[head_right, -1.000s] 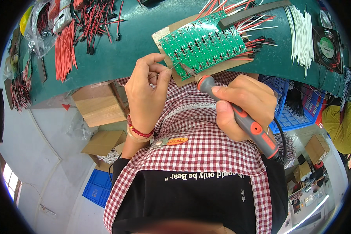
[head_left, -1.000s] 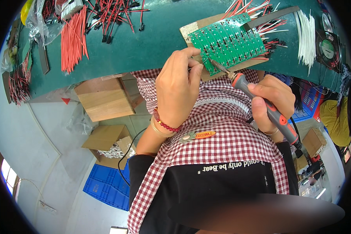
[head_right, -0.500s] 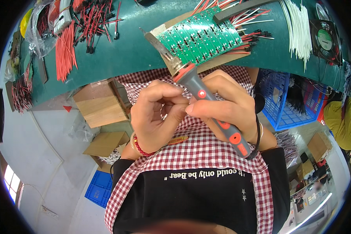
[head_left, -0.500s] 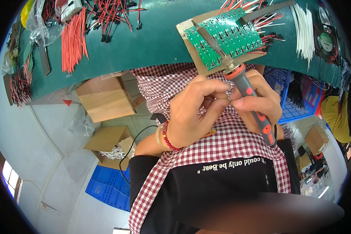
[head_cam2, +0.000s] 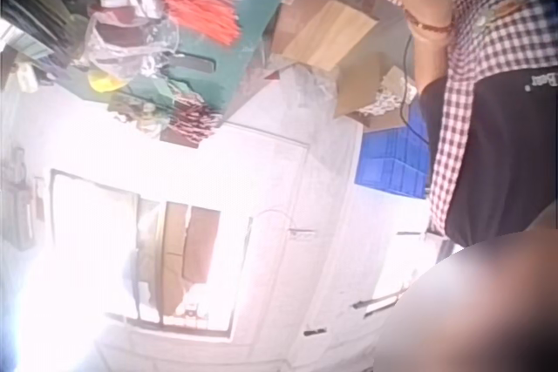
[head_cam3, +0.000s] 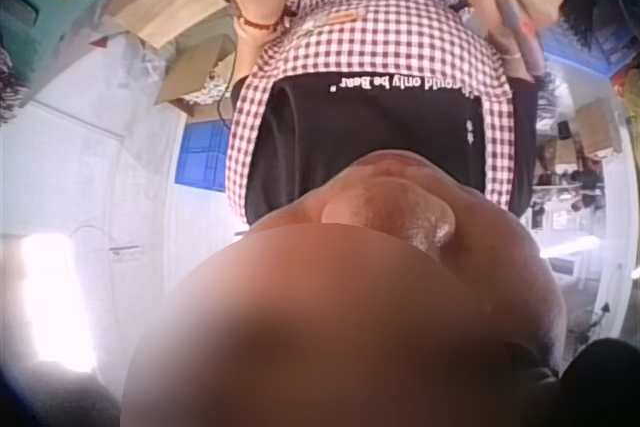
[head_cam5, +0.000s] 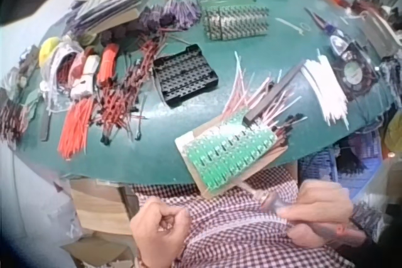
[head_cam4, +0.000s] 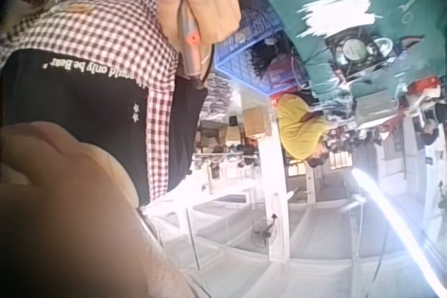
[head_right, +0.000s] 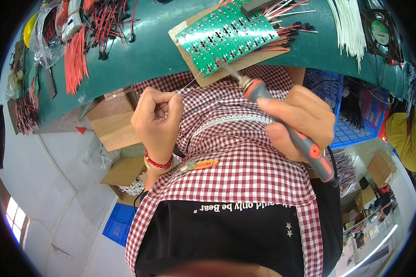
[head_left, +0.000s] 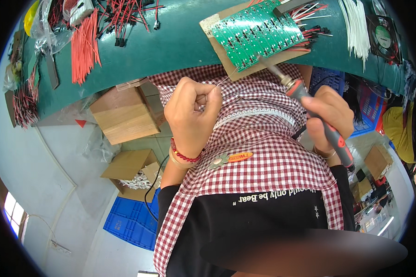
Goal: The person solders red and white wires onto a green printed circuit board (PCB) using a soldering iron and solder wire.
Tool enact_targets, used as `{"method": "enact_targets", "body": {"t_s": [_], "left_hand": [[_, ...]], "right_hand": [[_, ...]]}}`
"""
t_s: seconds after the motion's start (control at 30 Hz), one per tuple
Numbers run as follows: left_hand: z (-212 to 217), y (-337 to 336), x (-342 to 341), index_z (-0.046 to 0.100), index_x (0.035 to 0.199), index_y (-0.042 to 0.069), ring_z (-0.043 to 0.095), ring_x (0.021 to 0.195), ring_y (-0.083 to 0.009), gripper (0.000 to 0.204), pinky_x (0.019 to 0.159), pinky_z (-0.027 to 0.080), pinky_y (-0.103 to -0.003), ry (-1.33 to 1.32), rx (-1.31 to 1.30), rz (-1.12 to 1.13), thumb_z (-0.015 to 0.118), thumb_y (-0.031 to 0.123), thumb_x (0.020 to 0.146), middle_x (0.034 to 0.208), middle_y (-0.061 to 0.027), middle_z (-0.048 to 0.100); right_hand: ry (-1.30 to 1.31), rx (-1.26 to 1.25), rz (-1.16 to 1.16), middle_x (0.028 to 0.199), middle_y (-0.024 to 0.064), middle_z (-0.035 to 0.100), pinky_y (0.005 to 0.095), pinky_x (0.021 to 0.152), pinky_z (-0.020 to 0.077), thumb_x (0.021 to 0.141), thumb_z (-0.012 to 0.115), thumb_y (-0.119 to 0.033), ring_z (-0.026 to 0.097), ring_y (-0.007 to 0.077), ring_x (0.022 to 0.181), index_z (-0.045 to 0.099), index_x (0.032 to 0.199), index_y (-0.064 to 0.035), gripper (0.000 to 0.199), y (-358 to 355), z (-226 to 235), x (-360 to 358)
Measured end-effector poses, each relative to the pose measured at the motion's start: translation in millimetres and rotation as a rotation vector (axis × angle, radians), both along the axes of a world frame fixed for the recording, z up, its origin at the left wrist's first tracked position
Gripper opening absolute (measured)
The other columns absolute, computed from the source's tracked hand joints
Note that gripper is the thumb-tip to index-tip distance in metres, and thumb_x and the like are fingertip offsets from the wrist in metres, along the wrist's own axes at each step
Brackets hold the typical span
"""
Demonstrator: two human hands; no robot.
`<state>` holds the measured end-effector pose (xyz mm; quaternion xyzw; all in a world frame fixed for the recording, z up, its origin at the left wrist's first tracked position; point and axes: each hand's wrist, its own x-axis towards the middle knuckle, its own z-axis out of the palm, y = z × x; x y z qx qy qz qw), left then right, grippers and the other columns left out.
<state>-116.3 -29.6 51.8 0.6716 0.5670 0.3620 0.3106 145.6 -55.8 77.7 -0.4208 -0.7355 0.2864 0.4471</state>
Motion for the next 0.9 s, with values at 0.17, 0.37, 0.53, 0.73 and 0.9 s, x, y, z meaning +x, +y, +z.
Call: {"method": "enact_targets", "body": {"t_s": [0.17, 0.37, 0.53, 0.73, 0.9], "left_hand": [[-4.4, -1.2, 1.8, 0.058, 0.075, 0.001, 0.051, 0.052, -0.0113, 0.015, 0.046, 0.039, -0.025, 0.029, 0.027, -0.026, 0.071, -0.006, 0.075, 0.068, -0.0052, 0.056], [-9.2, 0.4, 5.3, 0.057, 0.074, 0.002, 0.053, 0.053, -0.0130, 0.016, 0.047, 0.041, -0.027, 0.034, 0.020, -0.039, 0.070, -0.006, 0.074, 0.068, -0.0054, 0.056], [-10.0, 1.7, 6.4, 0.056, 0.074, 0.002, 0.054, 0.053, -0.0137, 0.016, 0.048, 0.042, -0.027, 0.051, 0.005, -0.046, 0.071, -0.005, 0.074, 0.068, -0.0052, 0.056], [-17.6, 3.2, 9.4, 0.057, 0.074, 0.002, 0.047, 0.054, -0.0105, 0.015, 0.048, 0.036, -0.025, 0.004, 0.005, -0.056, 0.071, -0.005, 0.076, 0.067, -0.0033, 0.054], [-10.1, 2.6, 8.5, 0.057, 0.075, 0.002, 0.055, 0.054, -0.0149, 0.015, 0.048, 0.043, -0.028, 0.033, 0.009, -0.046, 0.070, -0.004, 0.075, 0.069, -0.0057, 0.057]], "right_hand": [[-0.009, 0.020, -0.044, 0.058, 0.0071, 0.058, 0.0300, 0.044, 0.0380, 0.076, 0.067, -0.005, 0.050, 0.0182, 0.045, 0.071, 0.097, 0.0044, 0.023, -2.7, -8.6, -15.5], [-0.032, -0.018, -0.041, 0.057, 0.0062, 0.057, 0.0298, 0.044, 0.0370, 0.074, 0.067, -0.002, 0.049, 0.0180, 0.044, 0.071, 0.096, 0.0031, 0.023, -3.5, -9.2, -22.1], [-0.047, 0.019, -0.053, 0.056, 0.0051, 0.055, 0.0295, 0.043, 0.0361, 0.072, 0.067, -0.001, 0.048, 0.0172, 0.044, 0.071, 0.096, 0.0024, 0.024, -3.3, -9.6, -26.0], [-0.125, 0.053, -0.052, 0.056, 0.0043, 0.054, 0.0301, 0.043, 0.0355, 0.068, 0.066, 0.000, 0.047, 0.0175, 0.044, 0.071, 0.095, 0.0018, 0.027, -4.7, -1.8, -35.5], [-0.156, 0.070, -0.039, 0.057, 0.0037, 0.053, 0.0309, 0.043, 0.0344, 0.067, 0.065, 0.001, 0.045, 0.0171, 0.044, 0.071, 0.094, 0.0010, 0.027, -3.7, 1.9, -33.8]]}}
